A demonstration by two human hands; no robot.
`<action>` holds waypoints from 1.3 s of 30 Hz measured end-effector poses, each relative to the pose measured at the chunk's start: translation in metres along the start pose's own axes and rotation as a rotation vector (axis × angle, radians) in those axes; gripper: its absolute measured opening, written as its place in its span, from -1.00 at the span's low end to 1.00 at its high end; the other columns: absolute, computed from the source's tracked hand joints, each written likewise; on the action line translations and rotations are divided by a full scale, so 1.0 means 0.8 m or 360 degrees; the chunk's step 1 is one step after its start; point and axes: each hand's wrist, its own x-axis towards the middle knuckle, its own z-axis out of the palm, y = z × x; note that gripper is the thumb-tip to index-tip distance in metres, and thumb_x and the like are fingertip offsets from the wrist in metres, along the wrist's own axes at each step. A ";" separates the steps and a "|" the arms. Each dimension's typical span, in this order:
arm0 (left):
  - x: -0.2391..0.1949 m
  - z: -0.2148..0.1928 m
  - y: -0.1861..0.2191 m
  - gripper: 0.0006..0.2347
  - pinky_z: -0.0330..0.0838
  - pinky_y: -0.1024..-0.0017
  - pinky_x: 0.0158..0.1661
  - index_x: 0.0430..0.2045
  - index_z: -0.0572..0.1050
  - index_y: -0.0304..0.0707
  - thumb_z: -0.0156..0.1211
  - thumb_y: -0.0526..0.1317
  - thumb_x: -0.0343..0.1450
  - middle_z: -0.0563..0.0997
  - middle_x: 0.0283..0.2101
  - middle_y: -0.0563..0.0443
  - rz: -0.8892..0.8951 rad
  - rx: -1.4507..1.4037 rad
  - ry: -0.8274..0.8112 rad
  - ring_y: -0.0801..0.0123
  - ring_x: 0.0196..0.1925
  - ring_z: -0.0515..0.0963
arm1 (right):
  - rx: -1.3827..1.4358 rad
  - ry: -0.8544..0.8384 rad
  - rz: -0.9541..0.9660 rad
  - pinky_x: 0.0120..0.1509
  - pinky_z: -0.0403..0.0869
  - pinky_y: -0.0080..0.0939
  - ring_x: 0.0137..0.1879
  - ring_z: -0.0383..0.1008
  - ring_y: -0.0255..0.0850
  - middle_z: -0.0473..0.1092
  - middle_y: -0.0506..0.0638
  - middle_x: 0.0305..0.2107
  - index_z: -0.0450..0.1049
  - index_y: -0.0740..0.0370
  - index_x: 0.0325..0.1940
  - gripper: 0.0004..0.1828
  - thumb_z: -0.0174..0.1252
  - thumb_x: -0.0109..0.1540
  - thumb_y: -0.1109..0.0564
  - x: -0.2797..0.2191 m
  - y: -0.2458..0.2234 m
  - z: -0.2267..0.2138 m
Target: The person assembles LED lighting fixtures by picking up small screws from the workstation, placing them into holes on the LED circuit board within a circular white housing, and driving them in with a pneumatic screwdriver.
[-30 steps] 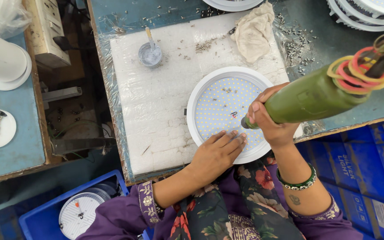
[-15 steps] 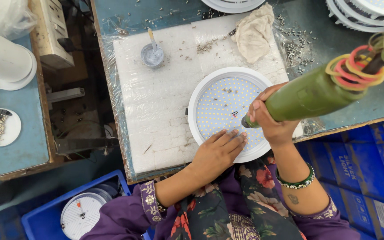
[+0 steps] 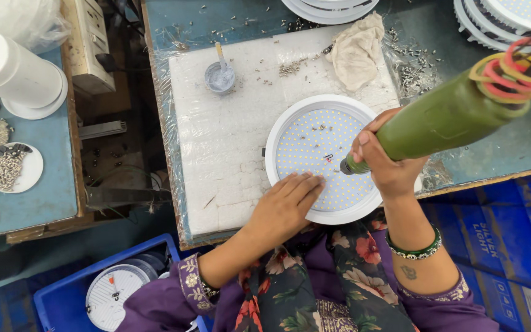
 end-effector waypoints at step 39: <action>0.014 0.003 0.006 -0.39 0.32 0.12 0.19 0.16 0.42 -0.40 0.33 -0.11 0.20 0.45 0.24 -0.11 0.0103 -0.0016 -0.0118 0.09 0.28 0.43 | 0.0058 0.0086 0.0010 -0.29 0.48 -0.28 -0.42 0.42 -0.25 0.34 0.08 -0.42 0.28 0.38 -0.06 -0.82 0.16 0.39 0.44 -0.004 -0.054 -0.035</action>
